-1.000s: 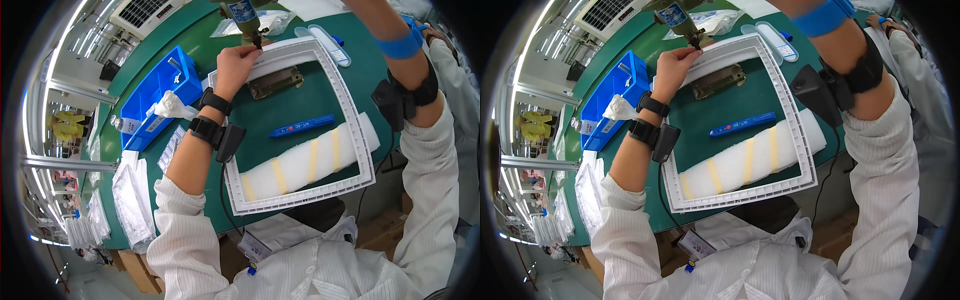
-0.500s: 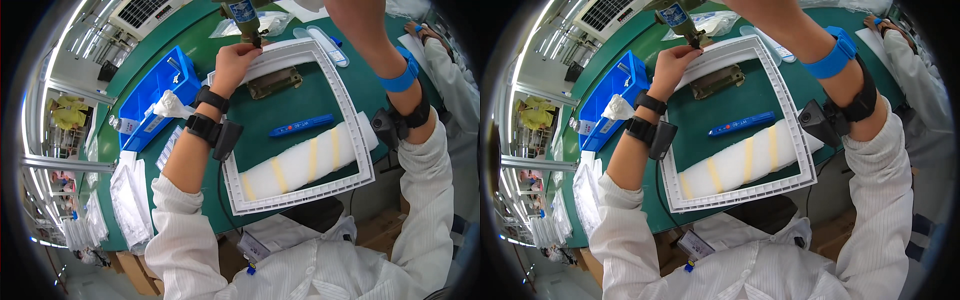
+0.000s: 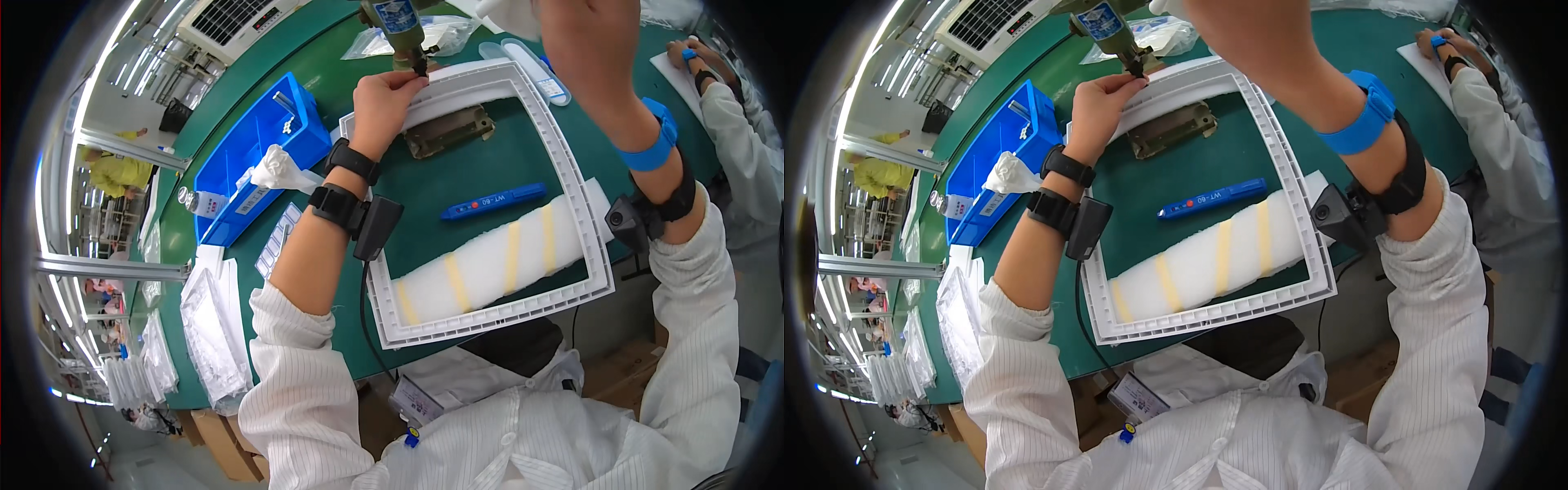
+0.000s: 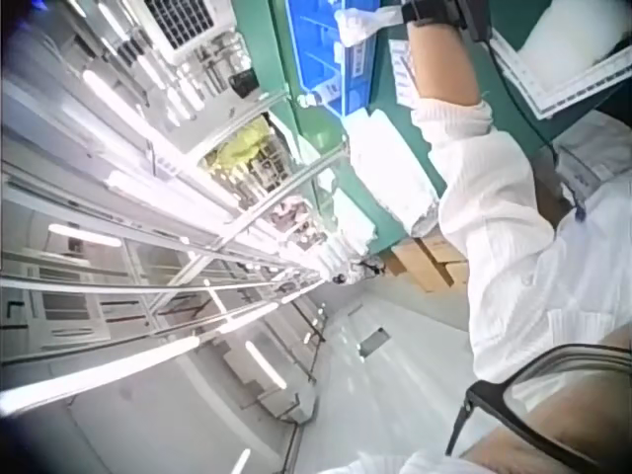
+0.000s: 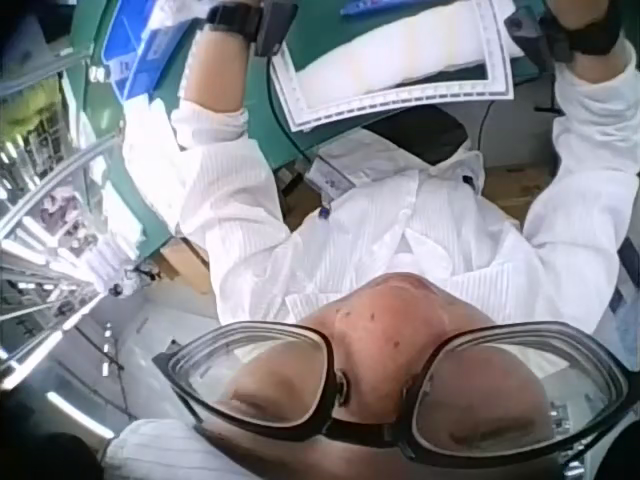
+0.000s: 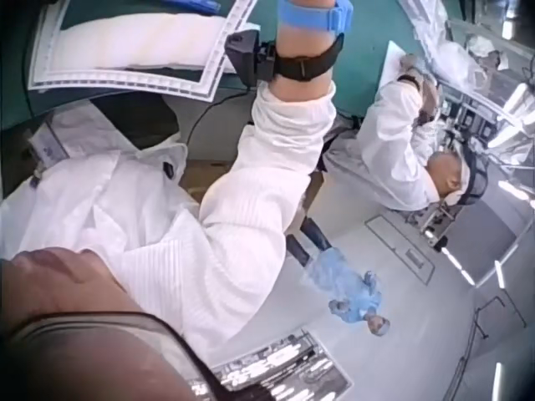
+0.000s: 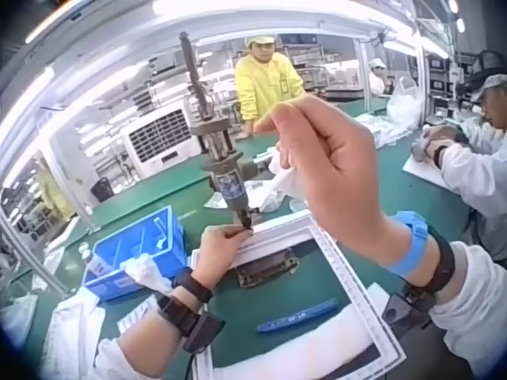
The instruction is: Assembling a white plastic frame component using adhesive, wipes, and a small press machine.
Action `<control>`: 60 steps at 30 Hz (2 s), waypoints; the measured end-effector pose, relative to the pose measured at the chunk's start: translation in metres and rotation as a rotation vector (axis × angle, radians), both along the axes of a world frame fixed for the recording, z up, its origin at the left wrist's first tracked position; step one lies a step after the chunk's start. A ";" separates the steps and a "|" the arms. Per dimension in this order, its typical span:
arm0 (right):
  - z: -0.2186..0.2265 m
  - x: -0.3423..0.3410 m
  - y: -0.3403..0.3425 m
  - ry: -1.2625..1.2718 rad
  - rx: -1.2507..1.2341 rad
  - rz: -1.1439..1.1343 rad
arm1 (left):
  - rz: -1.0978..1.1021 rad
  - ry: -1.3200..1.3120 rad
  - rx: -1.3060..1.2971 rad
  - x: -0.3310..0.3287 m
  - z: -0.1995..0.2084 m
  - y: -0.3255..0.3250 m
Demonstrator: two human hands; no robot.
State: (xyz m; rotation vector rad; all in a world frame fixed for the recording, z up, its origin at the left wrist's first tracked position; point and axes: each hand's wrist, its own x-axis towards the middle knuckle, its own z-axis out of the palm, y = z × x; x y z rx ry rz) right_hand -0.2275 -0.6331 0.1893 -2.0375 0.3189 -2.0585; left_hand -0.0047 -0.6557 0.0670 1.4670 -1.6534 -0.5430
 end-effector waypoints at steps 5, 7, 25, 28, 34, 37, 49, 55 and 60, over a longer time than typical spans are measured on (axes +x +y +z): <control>-0.013 0.003 0.008 -0.056 0.025 -0.030 | 0.019 -0.017 -0.010 0.000 0.000 0.002; -0.025 -0.001 0.013 -0.043 0.142 0.060 | 0.024 -0.018 -0.056 0.003 -0.003 0.002; -0.053 -0.034 0.015 0.347 0.012 0.189 | 0.033 -0.077 -0.090 -0.005 -0.004 0.001; -0.040 -0.034 0.010 0.522 0.008 0.258 | 0.020 -0.048 -0.084 0.000 -0.009 -0.004; 0.001 -0.025 0.014 1.181 -0.002 0.242 | 0.016 -0.011 -0.056 0.008 -0.010 -0.006; -0.008 -0.027 0.017 1.192 -0.022 0.130 | 0.014 -0.060 -0.082 0.000 -0.005 -0.002; -0.078 -0.015 0.010 1.147 -0.240 -0.087 | 0.039 -0.079 -0.083 0.000 -0.007 0.001; -0.098 -0.016 0.004 1.129 -0.241 -0.096 | 0.020 -0.147 -0.056 -0.005 0.001 0.002; -0.099 -0.009 0.001 1.085 -0.260 -0.073 | 0.042 -0.098 -0.076 0.001 -0.006 0.003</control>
